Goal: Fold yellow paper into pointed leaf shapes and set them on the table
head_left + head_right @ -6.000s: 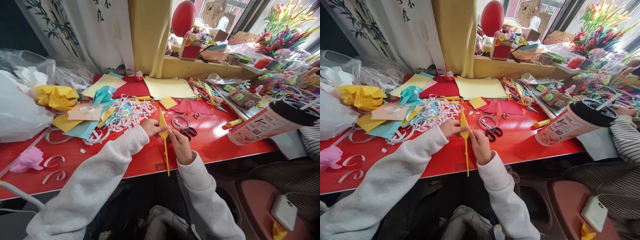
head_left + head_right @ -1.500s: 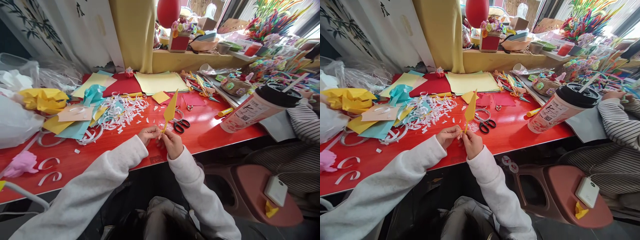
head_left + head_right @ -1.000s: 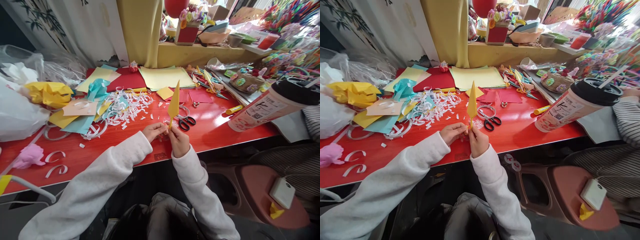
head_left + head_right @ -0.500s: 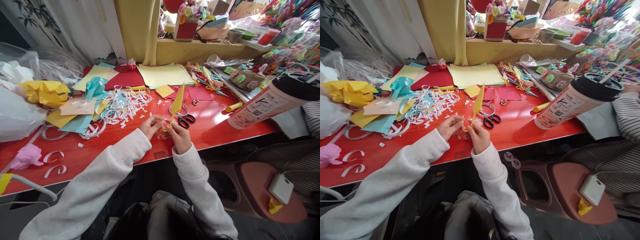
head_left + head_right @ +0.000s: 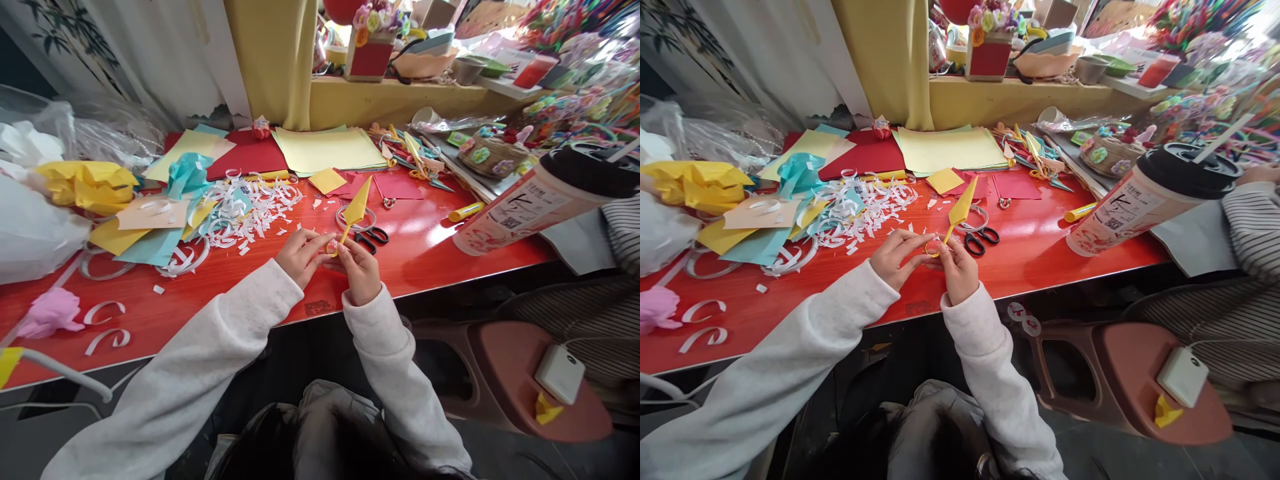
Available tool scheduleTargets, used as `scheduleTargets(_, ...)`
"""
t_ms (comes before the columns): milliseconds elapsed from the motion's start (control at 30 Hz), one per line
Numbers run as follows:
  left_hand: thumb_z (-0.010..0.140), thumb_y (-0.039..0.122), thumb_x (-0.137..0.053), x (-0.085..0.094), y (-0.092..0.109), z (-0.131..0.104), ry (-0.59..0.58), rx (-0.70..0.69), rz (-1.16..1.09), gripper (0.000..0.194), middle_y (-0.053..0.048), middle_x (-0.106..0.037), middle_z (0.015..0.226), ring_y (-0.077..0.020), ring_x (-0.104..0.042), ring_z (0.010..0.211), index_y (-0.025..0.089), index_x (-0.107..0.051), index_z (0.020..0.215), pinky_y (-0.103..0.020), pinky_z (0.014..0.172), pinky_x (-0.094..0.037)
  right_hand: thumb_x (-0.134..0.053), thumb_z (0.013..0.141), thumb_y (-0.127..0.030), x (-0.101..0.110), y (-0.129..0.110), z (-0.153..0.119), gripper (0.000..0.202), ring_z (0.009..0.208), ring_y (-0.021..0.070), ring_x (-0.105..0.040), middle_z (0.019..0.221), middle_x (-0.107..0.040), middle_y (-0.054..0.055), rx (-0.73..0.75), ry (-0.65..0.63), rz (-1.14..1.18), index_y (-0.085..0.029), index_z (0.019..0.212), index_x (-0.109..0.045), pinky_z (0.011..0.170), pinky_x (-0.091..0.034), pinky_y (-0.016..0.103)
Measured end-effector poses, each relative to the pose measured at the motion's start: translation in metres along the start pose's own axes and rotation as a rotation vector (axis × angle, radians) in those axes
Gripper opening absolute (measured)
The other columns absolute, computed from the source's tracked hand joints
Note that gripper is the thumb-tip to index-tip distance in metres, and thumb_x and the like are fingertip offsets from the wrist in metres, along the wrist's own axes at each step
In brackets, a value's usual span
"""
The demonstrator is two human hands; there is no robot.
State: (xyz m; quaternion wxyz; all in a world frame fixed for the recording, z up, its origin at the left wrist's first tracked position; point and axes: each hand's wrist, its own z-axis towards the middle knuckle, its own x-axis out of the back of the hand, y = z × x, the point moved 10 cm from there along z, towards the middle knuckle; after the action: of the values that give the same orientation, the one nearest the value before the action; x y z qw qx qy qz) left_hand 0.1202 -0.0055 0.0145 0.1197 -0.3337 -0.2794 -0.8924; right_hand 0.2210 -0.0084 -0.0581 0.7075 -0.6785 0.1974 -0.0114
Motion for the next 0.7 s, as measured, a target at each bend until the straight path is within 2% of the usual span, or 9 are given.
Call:
scheduleTargets(133,0.080,0.018,-0.042,0.001,0.002,0.000,0.005,-0.003,-0.016,0.032,-0.004,-0.052,0.087,-0.0103,-0.050,0.080,0.017,-0.046,0.112,-0.023,0.076,-0.043,-0.059,0.063,-0.040,-0.007,0.002,0.000,0.040,0.059,0.0162,-0.063,0.068,-0.064,0.001,-0.020,-0.058,0.001,-0.016,0.095,-0.052,0.060,-0.055,0.031)
scheduleTargets(233,0.078,0.017,-0.046,0.001,-0.006,0.000,0.007,0.107,-0.098,0.036,-0.003,-0.056,0.085,-0.0102,-0.053,0.078,0.017,-0.041,0.113,-0.023,0.075,-0.044,-0.059,0.062,-0.039,-0.008,0.002,0.000,0.041,0.060,0.0166,-0.063,0.071,-0.065,0.002,-0.022,-0.063,-0.007,-0.016,0.096,-0.053,0.061,-0.055,0.032)
scheduleTargets(333,0.077,0.019,-0.048,0.000,-0.011,0.000,0.015,0.184,-0.146,0.027,-0.002,-0.058,0.086,-0.0106,-0.055,0.078,0.016,-0.044,0.103,-0.023,0.072,-0.045,-0.058,0.063,-0.039,-0.007,0.003,0.000,0.040,0.061,0.0168,-0.063,0.074,-0.065,0.003,-0.011,-0.053,-0.048,-0.017,0.096,-0.054,0.061,-0.055,0.032)
scheduleTargets(433,0.077,0.020,-0.047,0.001,-0.007,0.001,0.028,0.130,-0.059,0.016,-0.004,-0.059,0.086,-0.0114,-0.055,0.078,0.015,-0.050,0.092,-0.024,0.072,-0.044,-0.058,0.064,-0.039,-0.005,0.002,0.000,0.039,0.060,0.0176,-0.063,0.073,-0.065,0.003,0.012,-0.037,-0.062,-0.017,0.095,-0.054,0.060,-0.055,0.033)
scheduleTargets(700,0.078,0.022,-0.047,-0.003,-0.001,0.000,0.000,0.058,-0.032,0.021,-0.004,-0.059,0.084,-0.0117,-0.054,0.077,0.015,-0.050,0.097,-0.024,0.071,-0.044,-0.052,0.068,-0.043,0.000,0.001,0.001,0.037,0.063,0.0171,-0.062,0.082,-0.064,0.004,0.056,0.012,-0.094,-0.019,0.096,-0.056,0.058,-0.055,0.032)
